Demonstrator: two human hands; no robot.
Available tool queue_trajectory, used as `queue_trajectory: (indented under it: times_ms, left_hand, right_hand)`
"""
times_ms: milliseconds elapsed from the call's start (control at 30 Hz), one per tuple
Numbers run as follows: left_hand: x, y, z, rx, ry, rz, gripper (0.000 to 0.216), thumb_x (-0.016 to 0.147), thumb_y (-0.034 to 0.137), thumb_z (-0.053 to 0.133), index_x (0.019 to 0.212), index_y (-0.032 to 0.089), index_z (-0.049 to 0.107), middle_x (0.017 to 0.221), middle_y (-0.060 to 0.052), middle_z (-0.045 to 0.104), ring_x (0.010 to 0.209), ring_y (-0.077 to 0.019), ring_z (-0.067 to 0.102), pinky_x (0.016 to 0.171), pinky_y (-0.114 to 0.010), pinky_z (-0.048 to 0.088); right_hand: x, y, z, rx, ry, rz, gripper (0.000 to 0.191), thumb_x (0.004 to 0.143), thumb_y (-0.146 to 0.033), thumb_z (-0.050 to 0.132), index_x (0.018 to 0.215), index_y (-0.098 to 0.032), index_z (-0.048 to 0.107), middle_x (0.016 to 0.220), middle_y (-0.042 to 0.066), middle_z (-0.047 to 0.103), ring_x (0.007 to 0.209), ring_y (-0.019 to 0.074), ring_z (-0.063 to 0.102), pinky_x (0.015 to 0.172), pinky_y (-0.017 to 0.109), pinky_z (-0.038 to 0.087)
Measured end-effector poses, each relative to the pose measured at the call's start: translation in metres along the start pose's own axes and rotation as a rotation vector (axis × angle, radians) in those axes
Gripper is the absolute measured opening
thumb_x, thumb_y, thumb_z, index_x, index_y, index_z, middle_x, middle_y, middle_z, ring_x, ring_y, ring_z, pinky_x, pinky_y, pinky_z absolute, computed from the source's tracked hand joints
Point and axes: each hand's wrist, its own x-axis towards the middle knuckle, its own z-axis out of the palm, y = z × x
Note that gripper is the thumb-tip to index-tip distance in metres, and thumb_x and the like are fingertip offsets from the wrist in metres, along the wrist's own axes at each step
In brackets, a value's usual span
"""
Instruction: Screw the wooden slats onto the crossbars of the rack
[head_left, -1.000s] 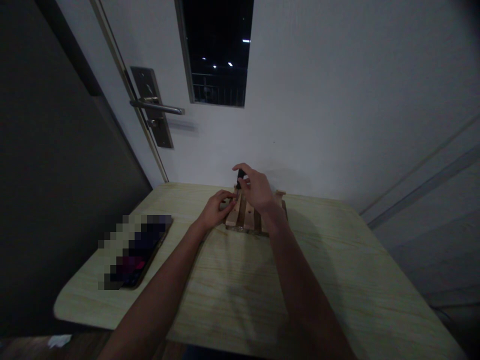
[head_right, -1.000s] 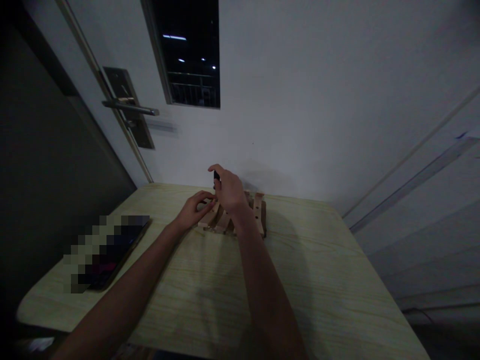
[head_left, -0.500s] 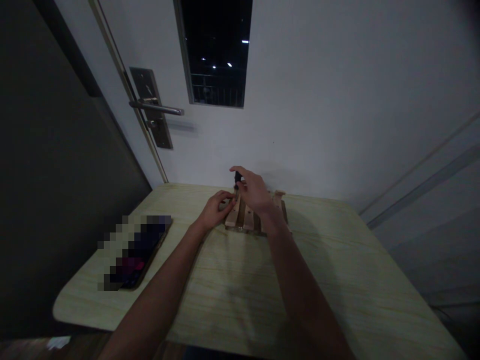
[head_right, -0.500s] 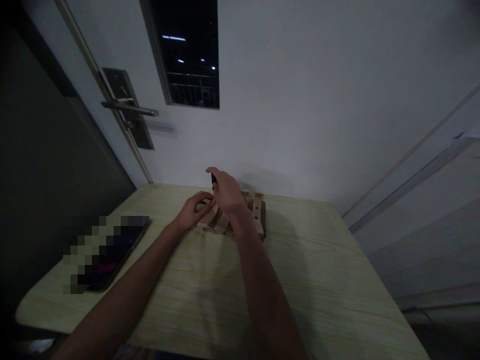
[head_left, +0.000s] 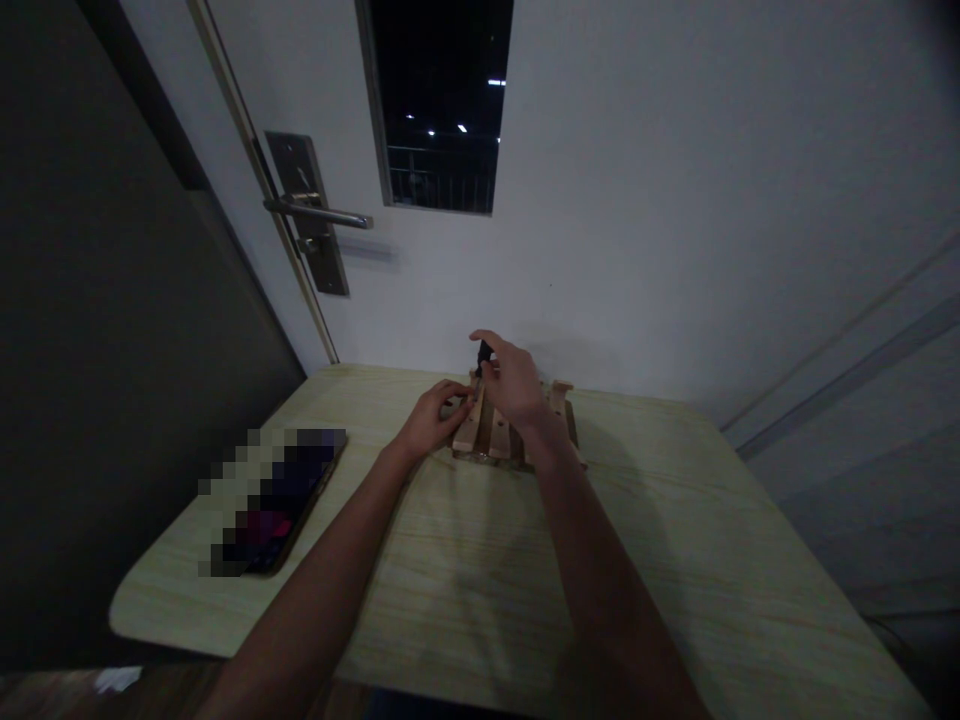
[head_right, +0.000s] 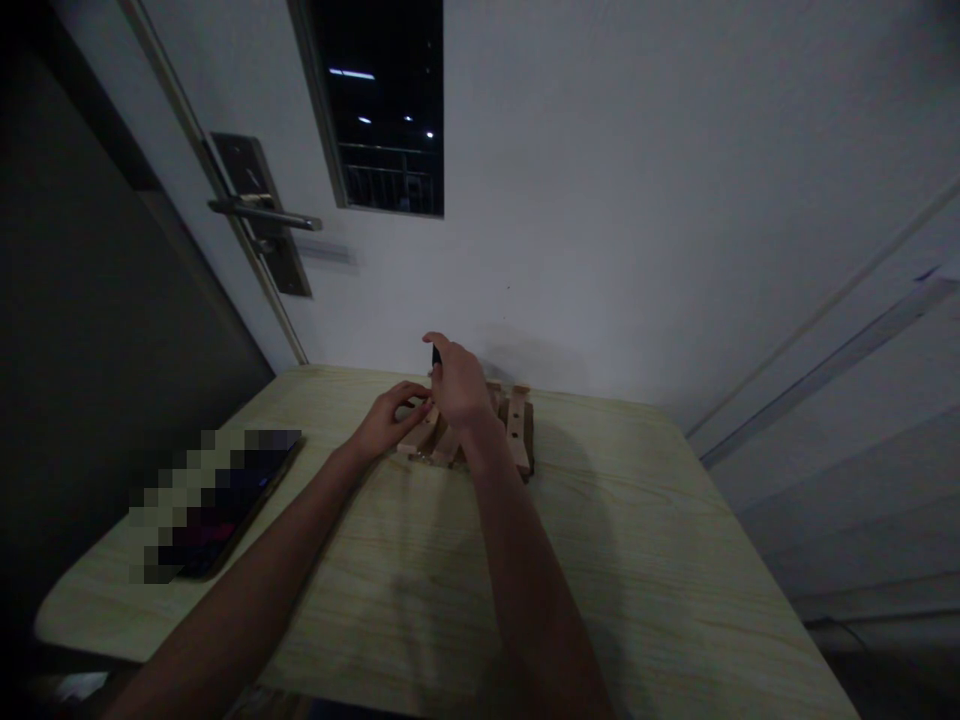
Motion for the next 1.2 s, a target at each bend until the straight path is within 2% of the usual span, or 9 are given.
queue_trajectory:
  times_ms: [367, 533, 667, 833, 933, 1200]
  left_hand:
    - [0.000, -0.002, 0.001, -0.008, 0.009, 0.008, 0.023, 0.087, 0.032, 0.050, 0.100, 0.016, 0.061, 0.100, -0.008, 0.062, 0.094, -0.0187, 0.059, 0.085, -0.032, 0.047]
    - [0.000, -0.001, 0.001, -0.006, -0.002, -0.006, 0.023, 0.087, 0.032, 0.049, 0.100, 0.016, 0.061, 0.100, -0.008, 0.061, 0.093, -0.0189, 0.058, 0.083, -0.032, 0.047]
    - [0.000, -0.001, 0.001, 0.004, 0.001, 0.001, 0.023, 0.088, 0.033, 0.049, 0.099, 0.016, 0.061, 0.100, -0.007, 0.061, 0.093, -0.0186, 0.058, 0.083, -0.031, 0.046]
    - [0.000, -0.001, 0.001, 0.011, -0.005, 0.005, 0.023, 0.088, 0.032, 0.048, 0.099, 0.016, 0.061, 0.100, -0.008, 0.061, 0.093, -0.0188, 0.058, 0.084, -0.032, 0.047]
    - [0.000, 0.000, 0.001, 0.009, -0.003, 0.005, 0.022, 0.087, 0.031, 0.049, 0.098, 0.016, 0.061, 0.099, -0.008, 0.061, 0.092, -0.0191, 0.058, 0.084, -0.033, 0.047]
    - [0.000, 0.003, 0.001, -0.004, 0.001, 0.008, 0.023, 0.087, 0.032, 0.049, 0.098, 0.016, 0.061, 0.099, -0.007, 0.061, 0.093, -0.0191, 0.058, 0.084, -0.033, 0.047]
  right_hand:
    - [0.000, 0.000, -0.001, -0.002, 0.002, -0.004, 0.048, 0.076, -0.004, 0.038, 0.121, -0.017, 0.050, 0.101, 0.011, 0.065, 0.088, 0.0204, 0.060, 0.080, 0.034, 0.044]
    - [-0.002, -0.005, -0.003, -0.026, -0.021, -0.015, 0.050, 0.077, -0.003, 0.038, 0.123, -0.019, 0.045, 0.094, 0.009, 0.063, 0.081, 0.0193, 0.059, 0.074, 0.033, 0.045]
    - [-0.001, -0.004, -0.003, -0.035, -0.018, -0.030, 0.045, 0.077, -0.002, 0.039, 0.117, -0.017, 0.051, 0.104, 0.012, 0.063, 0.090, 0.0205, 0.059, 0.082, 0.036, 0.046]
    - [-0.001, -0.002, -0.001, 0.003, -0.013, -0.074, 0.046, 0.077, -0.003, 0.040, 0.120, -0.015, 0.050, 0.112, 0.013, 0.061, 0.103, 0.0212, 0.056, 0.091, 0.037, 0.043]
    - [-0.001, -0.004, -0.002, 0.055, -0.037, -0.089, 0.047, 0.076, -0.003, 0.040, 0.119, -0.018, 0.049, 0.113, 0.011, 0.061, 0.099, 0.0200, 0.057, 0.090, 0.037, 0.044]
    - [-0.002, -0.010, -0.006, 0.016, -0.082, -0.028, 0.043, 0.078, -0.003, 0.037, 0.115, -0.021, 0.049, 0.094, 0.008, 0.063, 0.084, 0.0189, 0.058, 0.079, 0.033, 0.044]
